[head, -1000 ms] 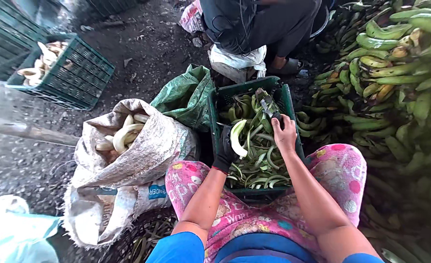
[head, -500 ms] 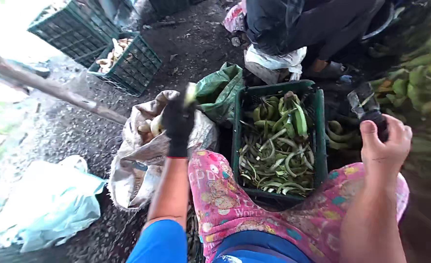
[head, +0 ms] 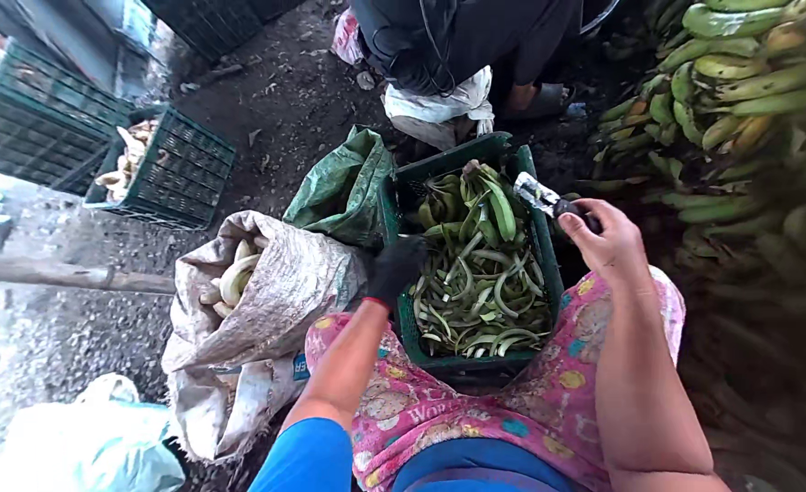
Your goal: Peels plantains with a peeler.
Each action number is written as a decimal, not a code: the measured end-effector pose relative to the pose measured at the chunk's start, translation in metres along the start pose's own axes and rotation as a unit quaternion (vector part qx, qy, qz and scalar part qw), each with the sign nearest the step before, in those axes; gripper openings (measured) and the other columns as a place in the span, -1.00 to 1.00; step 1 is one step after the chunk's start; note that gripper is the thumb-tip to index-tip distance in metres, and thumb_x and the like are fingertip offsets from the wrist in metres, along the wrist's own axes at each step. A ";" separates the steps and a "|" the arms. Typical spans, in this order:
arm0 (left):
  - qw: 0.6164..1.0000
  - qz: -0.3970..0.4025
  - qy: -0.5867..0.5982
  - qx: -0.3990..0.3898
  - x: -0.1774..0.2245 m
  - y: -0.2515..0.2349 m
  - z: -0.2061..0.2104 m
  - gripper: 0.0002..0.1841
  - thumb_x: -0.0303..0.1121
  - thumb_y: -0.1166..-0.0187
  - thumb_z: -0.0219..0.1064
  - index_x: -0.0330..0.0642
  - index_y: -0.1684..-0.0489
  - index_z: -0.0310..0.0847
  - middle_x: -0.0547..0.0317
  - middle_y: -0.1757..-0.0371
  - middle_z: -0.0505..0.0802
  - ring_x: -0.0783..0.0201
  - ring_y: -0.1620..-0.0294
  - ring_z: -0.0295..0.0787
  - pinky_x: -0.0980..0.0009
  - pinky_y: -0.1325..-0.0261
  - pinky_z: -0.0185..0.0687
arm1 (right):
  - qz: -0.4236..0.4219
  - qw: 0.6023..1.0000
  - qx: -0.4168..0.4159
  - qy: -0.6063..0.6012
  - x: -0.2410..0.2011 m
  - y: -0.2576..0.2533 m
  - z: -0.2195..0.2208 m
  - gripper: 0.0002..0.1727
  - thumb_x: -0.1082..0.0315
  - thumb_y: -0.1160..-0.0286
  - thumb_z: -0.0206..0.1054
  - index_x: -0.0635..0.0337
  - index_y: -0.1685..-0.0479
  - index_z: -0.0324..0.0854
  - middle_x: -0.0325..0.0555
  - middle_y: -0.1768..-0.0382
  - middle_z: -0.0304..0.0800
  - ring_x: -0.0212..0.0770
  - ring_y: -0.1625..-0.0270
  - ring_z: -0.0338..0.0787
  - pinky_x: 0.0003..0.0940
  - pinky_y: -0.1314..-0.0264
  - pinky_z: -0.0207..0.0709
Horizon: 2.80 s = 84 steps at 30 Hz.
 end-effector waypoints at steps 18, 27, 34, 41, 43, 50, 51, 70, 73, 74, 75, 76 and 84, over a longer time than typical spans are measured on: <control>0.994 0.011 -0.007 0.110 0.050 -0.062 0.157 -0.19 0.15 -0.70 0.14 -0.04 -0.89 0.02 -0.22 -0.87 0.10 -0.29 -0.84 0.02 -0.34 -0.69 0.12 | 0.045 0.927 0.094 -0.360 0.027 -0.023 -0.009 -0.66 0.14 -0.83 0.13 0.22 -0.17 0.62 -0.39 0.27 0.63 -0.64 0.32 0.58 -0.69 0.15 0.52; 0.932 0.057 -0.168 -0.315 0.045 0.034 0.151 -0.48 0.08 -0.68 0.18 0.21 -0.58 0.56 0.00 -0.74 0.46 -0.19 -0.76 0.25 -0.32 -0.60 0.25 | 0.029 0.953 0.054 -0.298 0.019 -0.017 -0.006 -0.60 0.05 -0.75 0.21 0.18 -0.25 0.65 -0.30 0.06 0.74 -0.62 0.14 0.64 -0.60 -0.01 0.52; 0.927 0.008 -0.191 -0.322 0.040 -0.006 0.058 -0.46 0.11 -0.69 0.24 0.12 -0.57 0.57 -0.06 -0.51 0.69 -0.18 -0.52 0.58 -0.34 -0.49 0.38 | 0.032 0.960 0.035 -0.276 0.021 -0.019 -0.003 -0.56 0.00 -0.74 0.22 0.16 -0.28 0.66 -0.27 0.05 0.76 -0.57 0.16 0.63 -0.54 -0.01 0.52; 0.951 0.039 -0.269 -0.147 0.042 -0.071 0.130 -0.57 -0.33 -0.50 0.43 -0.10 -0.37 0.63 -0.23 -0.39 0.68 -0.37 -0.36 0.61 -0.41 -0.28 0.49 | 0.048 0.962 0.023 -0.267 0.024 -0.025 0.003 -0.57 0.00 -0.77 0.21 0.15 -0.26 0.67 -0.23 0.11 0.74 -0.48 0.23 0.60 -0.45 0.05 0.52; 0.959 0.025 -0.268 -0.093 0.031 -0.085 0.154 -0.56 -0.32 -0.50 0.43 -0.04 -0.39 0.64 -0.21 -0.46 0.65 -0.38 -0.39 0.57 -0.39 -0.34 0.46 | 0.053 0.963 0.019 -0.264 0.026 -0.026 0.003 -0.57 0.00 -0.78 0.20 0.16 -0.25 0.67 -0.21 0.10 0.75 -0.45 0.22 0.61 -0.43 0.04 0.52; 0.957 0.079 -0.256 -0.113 0.019 -0.075 0.147 -0.51 -0.28 -0.29 0.59 -0.02 -0.28 0.72 -0.18 -0.48 0.63 -0.36 -0.43 0.54 -0.46 -0.26 0.47 | 0.074 0.964 0.006 -0.255 0.027 -0.027 0.007 -0.56 0.01 -0.79 0.19 0.19 -0.28 0.65 -0.10 0.05 0.75 -0.36 0.15 0.65 -0.32 -0.02 0.54; 0.953 0.081 -0.258 -0.138 0.014 -0.067 0.138 -0.50 -0.20 -0.29 0.60 0.01 -0.29 0.74 -0.18 -0.46 0.66 -0.35 -0.45 0.55 -0.46 -0.28 0.47 | 0.076 0.965 0.005 -0.253 0.027 -0.026 0.006 -0.55 0.00 -0.79 0.18 0.19 -0.29 0.65 -0.09 0.02 0.76 -0.34 0.12 0.67 -0.29 -0.05 0.56; 0.760 -0.050 0.631 0.150 -0.027 0.023 0.023 -0.64 -0.50 -0.58 0.30 -0.07 -0.32 0.48 0.23 0.17 0.80 0.41 0.31 0.72 0.40 0.27 0.71 | -0.010 0.983 -0.176 -0.055 -0.037 0.031 0.119 -0.44 0.00 -0.85 0.06 0.28 -0.52 0.49 0.29 -0.14 0.77 0.18 -0.10 0.82 0.25 -0.24 0.64; 0.839 0.007 0.526 0.139 -0.017 0.023 0.011 -0.41 -0.53 -0.47 0.46 -0.18 -0.53 0.40 0.14 -0.13 0.77 0.43 0.03 0.70 0.40 -0.05 0.69 | -0.021 0.978 -0.204 -0.025 -0.037 0.039 0.156 -0.44 0.02 -0.89 -0.02 0.31 -0.52 0.48 0.30 -0.12 0.80 0.19 -0.14 0.83 0.20 -0.31 0.62; 0.851 0.037 0.506 0.133 -0.015 0.024 0.008 -0.38 -0.52 -0.45 0.49 -0.18 -0.56 0.41 0.11 -0.20 0.77 0.43 -0.01 0.71 0.39 -0.08 0.69 | -0.015 0.978 -0.209 -0.006 -0.033 0.039 0.166 -0.43 0.01 -0.90 -0.05 0.31 -0.52 0.48 0.29 -0.10 0.80 0.19 -0.15 0.83 0.18 -0.31 0.62; 0.857 0.054 0.496 0.129 -0.013 0.024 0.007 -0.36 -0.52 -0.43 0.51 -0.18 -0.56 0.43 0.11 -0.20 0.77 0.44 0.06 0.70 0.42 0.01 0.68 | 0.001 0.976 -0.219 0.015 -0.029 0.038 0.176 -0.42 0.00 -0.91 -0.07 0.31 -0.52 0.47 0.30 -0.10 0.80 0.20 -0.17 0.82 0.18 -0.33 0.59; 0.858 0.065 0.494 0.130 -0.012 0.025 0.008 -0.36 -0.52 -0.40 0.51 -0.17 -0.55 0.44 0.12 -0.18 0.77 0.47 0.13 0.69 0.46 0.11 0.67 | 0.024 0.972 -0.231 0.035 -0.026 0.036 0.182 -0.41 -0.01 -0.92 -0.09 0.30 -0.54 0.46 0.32 -0.11 0.80 0.23 -0.21 0.80 0.20 -0.37 0.56; 0.830 0.016 0.546 0.112 -0.032 0.022 0.014 -0.41 -0.46 -0.53 0.43 0.08 -0.57 0.39 0.26 0.00 0.80 0.54 0.34 0.63 0.56 0.33 0.59 | -0.215 0.938 -0.029 -0.272 -0.080 0.055 0.165 -0.21 -0.29 -0.80 -0.11 0.40 -0.25 0.50 -0.36 0.52 0.63 -0.55 0.54 0.61 -0.51 0.43 0.65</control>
Point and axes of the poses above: each hand's wrist, its own y-axis away from the middle knuckle, its own z-axis out of the palm, x = y × z, the point moved 6 cm from there along -y, towards the middle knuckle
